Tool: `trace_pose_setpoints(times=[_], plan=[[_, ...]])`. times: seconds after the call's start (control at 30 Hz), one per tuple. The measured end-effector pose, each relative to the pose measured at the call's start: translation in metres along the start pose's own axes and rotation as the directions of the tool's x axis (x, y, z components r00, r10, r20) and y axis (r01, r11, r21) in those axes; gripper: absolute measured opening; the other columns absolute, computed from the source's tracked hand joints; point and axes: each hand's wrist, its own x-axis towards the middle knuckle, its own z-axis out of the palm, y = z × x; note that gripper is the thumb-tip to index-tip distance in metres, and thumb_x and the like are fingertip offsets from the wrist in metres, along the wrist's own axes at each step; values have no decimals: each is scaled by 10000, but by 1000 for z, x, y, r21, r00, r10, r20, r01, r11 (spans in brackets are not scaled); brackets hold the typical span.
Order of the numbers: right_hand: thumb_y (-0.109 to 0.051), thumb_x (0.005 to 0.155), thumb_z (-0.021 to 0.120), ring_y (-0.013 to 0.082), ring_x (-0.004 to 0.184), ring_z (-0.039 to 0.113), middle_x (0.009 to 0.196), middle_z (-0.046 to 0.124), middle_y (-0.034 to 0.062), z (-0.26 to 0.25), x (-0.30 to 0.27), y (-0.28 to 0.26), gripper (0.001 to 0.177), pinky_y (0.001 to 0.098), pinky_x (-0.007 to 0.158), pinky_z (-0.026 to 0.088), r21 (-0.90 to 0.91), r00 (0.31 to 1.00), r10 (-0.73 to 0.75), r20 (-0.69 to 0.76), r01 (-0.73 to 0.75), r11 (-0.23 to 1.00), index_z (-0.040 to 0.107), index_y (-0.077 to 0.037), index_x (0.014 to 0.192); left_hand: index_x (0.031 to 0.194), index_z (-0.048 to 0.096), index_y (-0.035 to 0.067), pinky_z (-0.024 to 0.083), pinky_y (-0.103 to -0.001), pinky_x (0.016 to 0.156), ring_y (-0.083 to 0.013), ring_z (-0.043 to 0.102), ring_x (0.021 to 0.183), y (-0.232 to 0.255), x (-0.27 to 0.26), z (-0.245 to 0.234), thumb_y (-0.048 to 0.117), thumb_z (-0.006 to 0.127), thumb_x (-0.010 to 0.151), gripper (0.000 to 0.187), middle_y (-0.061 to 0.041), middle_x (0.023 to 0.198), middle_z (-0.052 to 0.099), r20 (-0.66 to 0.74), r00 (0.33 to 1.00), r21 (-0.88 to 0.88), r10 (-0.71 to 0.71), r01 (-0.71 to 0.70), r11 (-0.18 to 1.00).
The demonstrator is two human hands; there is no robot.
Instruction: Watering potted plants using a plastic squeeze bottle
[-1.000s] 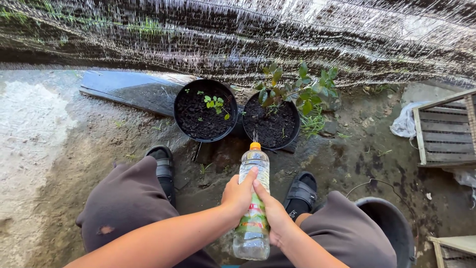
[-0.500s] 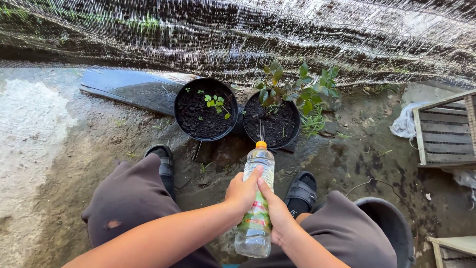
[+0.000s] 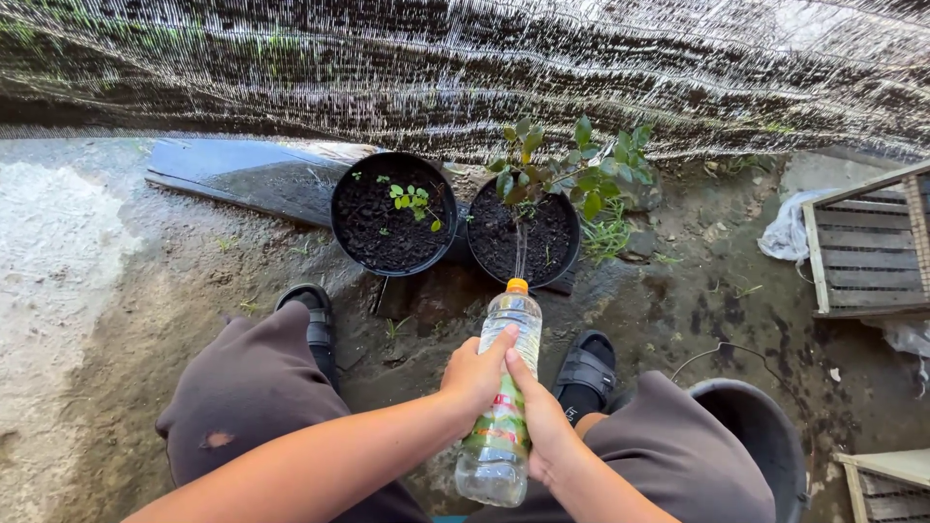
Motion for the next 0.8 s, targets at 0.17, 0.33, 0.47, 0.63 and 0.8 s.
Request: trace_pose_setpoints(times=[0.17, 0.33, 0.47, 0.63, 0.8], plan=[[-443, 912, 631, 388, 865, 700, 1033, 736, 210, -1, -2, 1, 535, 550, 788, 576, -10, 1000, -12, -14, 12, 1000, 656, -146, 1356, 977, 676, 162, 482, -358, 777, -212, 684, 882, -4, 3, 4, 664, 553, 866, 529, -18, 971, 734, -7, 1000, 13, 12, -12, 1000], [-445, 923, 622, 387, 862, 701, 1028, 736, 206, -6, 1, 3, 521, 552, 784, 576, -11, 1000, -13, 2, 13, 1000, 657, -145, 1348, 993, 688, 166, 486, -352, 787, -209, 687, 894, -7, 2, 5, 666, 555, 863, 533, -18, 982, 742, -6, 1000, 2, 16, -16, 1000], [-444, 928, 618, 384, 870, 697, 1037, 732, 203, -9, 2, 5, 518, 556, 794, 574, -22, 1000, -14, 9, 14, 1000, 648, -155, 1357, 1019, 689, 154, 494, -360, 803, -220, 691, 915, -11, 3, 7, 645, 558, 866, 530, -29, 1010, 742, -1, 1000, -12, 20, -20, 1000], [-435, 935, 618, 387, 880, 695, 1041, 731, 202, -13, 4, 9, 502, 567, 810, 570, 13, 999, -26, 32, 25, 1000, 655, -149, 1346, 987, 677, 159, 488, -358, 791, -212, 682, 892, -13, 1, 8, 643, 560, 874, 510, -21, 981, 733, 0, 1000, -15, 27, -27, 1000], [-435, 935, 618, 382, 858, 695, 1027, 731, 195, -18, 8, 12, 490, 563, 790, 572, 5, 998, -37, 43, 37, 999, 650, -169, 1346, 991, 677, 155, 486, -365, 789, -223, 682, 899, -19, 6, 12, 653, 552, 871, 527, -30, 987, 732, -9, 999, 3, 39, -39, 999]])
